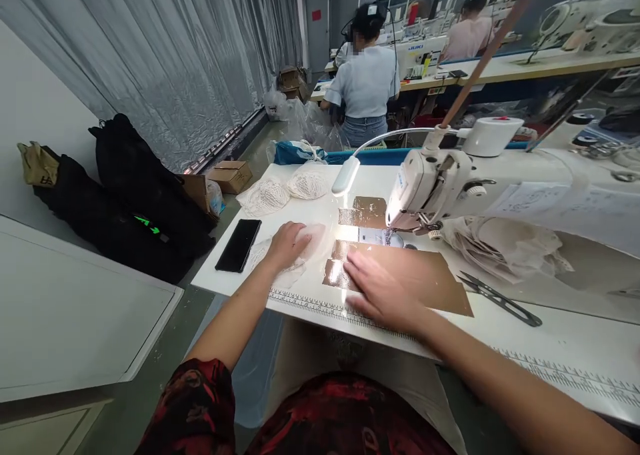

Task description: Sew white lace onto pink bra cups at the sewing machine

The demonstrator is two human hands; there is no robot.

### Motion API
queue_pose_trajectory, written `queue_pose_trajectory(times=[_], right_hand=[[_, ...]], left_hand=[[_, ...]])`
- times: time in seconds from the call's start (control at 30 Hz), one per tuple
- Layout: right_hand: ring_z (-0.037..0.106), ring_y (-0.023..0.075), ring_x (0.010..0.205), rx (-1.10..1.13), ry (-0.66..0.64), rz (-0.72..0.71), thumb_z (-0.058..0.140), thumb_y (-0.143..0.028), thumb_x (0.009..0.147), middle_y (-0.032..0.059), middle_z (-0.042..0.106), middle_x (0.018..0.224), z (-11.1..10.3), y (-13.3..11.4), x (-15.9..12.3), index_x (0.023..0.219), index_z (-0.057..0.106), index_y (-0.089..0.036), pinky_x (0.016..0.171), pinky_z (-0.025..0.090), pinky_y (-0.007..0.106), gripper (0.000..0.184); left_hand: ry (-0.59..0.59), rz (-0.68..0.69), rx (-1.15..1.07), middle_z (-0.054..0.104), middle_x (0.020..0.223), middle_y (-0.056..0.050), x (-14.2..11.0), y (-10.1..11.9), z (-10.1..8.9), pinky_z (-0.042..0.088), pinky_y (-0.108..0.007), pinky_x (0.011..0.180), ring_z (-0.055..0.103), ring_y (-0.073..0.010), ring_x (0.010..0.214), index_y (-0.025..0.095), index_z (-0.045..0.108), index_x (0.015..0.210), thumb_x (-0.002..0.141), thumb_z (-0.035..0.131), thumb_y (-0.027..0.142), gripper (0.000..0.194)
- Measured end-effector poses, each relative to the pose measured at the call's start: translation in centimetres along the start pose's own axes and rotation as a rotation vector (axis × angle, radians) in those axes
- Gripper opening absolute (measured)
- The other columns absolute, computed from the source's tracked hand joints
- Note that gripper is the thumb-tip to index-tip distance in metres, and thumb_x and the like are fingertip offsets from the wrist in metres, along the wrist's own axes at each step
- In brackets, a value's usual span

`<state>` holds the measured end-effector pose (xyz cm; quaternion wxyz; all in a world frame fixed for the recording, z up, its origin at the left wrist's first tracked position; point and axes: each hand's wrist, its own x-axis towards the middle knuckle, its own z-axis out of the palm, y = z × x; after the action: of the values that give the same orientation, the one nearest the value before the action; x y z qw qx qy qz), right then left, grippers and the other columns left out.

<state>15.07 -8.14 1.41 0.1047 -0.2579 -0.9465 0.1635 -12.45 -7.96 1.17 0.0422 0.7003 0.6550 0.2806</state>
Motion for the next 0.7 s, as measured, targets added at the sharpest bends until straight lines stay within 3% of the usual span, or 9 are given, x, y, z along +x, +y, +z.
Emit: queue_pose_trajectory(times=[0.1,0.17,0.2,0.33,0.43,0.5,0.57,0.63,0.7], right_hand=[[0.034,0.0302,0.137,0.265,-0.121,-0.204,0.048,-0.047,0.09,0.0152,0.039,0.148,0.2,-3.7,-4.0,0.143,0.04,-0.019,0.114,0.024,0.051,0.061],[0.049,0.0254,0.127,0.539,-0.2,-0.296,0.052,-0.041,0.089,0.0113,0.055,0.136,0.2,-5.7,-5.7,0.135,0.051,-0.023,0.11,0.034,0.043,0.049],[0.054,0.0238,0.121,0.673,-0.187,-0.267,0.053,-0.038,0.089,0.0109,0.059,0.131,0.3,-6.3,-6.0,0.132,0.055,-0.023,0.105,0.041,0.039,0.045],[0.064,0.0211,0.098,1.077,0.124,0.125,0.062,-0.041,0.084,0.0103,0.066,0.115,0.8,-5.8,-4.1,0.129,0.055,-0.025,0.088,0.052,0.037,0.048],[0.057,0.0244,0.114,1.317,0.365,0.24,0.071,-0.049,0.074,0.0101,0.056,0.132,0.6,-5.1,-0.9,0.128,0.054,-0.026,0.096,0.047,0.04,0.062],[0.061,0.0254,0.107,1.455,0.341,0.244,0.075,-0.049,0.069,0.0104,0.064,0.119,0.3,-5.4,0.6,0.119,0.06,-0.021,0.093,0.048,0.041,0.059],[0.066,0.0236,0.089,1.567,0.298,0.296,0.074,-0.047,0.07,0.009,0.071,0.099,0.2,-6.1,0.8,0.105,0.064,-0.017,0.083,0.052,0.039,0.047],[0.067,0.0224,0.078,1.616,0.278,0.361,0.074,-0.046,0.07,0.0072,0.072,0.087,0.1,-6.3,-0.6,0.099,0.065,-0.016,0.073,0.054,0.036,0.043],[0.067,0.0235,0.077,1.552,0.277,0.385,0.075,-0.047,0.068,0.0078,0.071,0.085,0.1,-5.8,-3.3,0.098,0.065,-0.016,0.069,0.054,0.034,0.044]], left_hand=[[0.073,0.02,-0.075,0.065,0.096,-0.006,0.2,-0.1,-0.2,0.048,-0.034,0.085,0.059,-0.0198,0.094,0.018,0.063,0.1,0.095,0.042,0.036,0.028],[0.116,0.041,-0.119,0.066,0.09,-0.005,0.2,0.1,-0.7,0.049,-0.031,0.08,0.061,-0.018,0.089,0.018,0.064,0.093,0.096,0.039,0.034,0.03],[0.139,0.05,-0.136,0.066,0.088,-0.005,0.2,0.4,-1.1,0.049,-0.031,0.079,0.061,-0.0175,0.087,0.018,0.064,0.09,0.096,0.038,0.034,0.031],[0.317,0.159,-0.174,0.066,0.085,-0.006,-1.0,3.0,-3.0,0.048,-0.03,0.075,0.061,-0.0166,0.083,0.017,0.061,0.088,0.097,0.036,0.031,0.03],[0.424,0.367,-0.172,0.066,0.08,-0.005,-2.8,6.5,-4.0,0.049,-0.031,0.078,0.061,-0.0163,0.08,0.018,0.06,0.088,0.095,0.041,0.025,0.022],[0.383,0.459,-0.209,0.067,0.081,-0.004,-3.8,8.6,-4.0,0.049,-0.033,0.084,0.061,-0.0159,0.081,0.018,0.06,0.089,0.094,0.043,0.023,0.018],[0.298,0.413,-0.281,0.067,0.082,-0.003,-4.3,9.7,-3.7,0.049,-0.031,0.084,0.061,-0.0147,0.08,0.018,0.06,0.09,0.095,0.041,0.023,0.02],[0.193,0.278,-0.298,0.067,0.088,-0.005,-4.3,9.2,-3.0,0.05,-0.03,0.084,0.063,-0.015,0.085,0.019,0.06,0.093,0.097,0.036,0.026,0.025],[0.047,0.169,-0.185,0.066,0.104,-0.008,-4.1,7.4,-2.1,0.049,-0.035,0.09,0.061,-0.0194,0.102,0.018,0.06,0.102,0.097,0.036,0.031,0.027]])
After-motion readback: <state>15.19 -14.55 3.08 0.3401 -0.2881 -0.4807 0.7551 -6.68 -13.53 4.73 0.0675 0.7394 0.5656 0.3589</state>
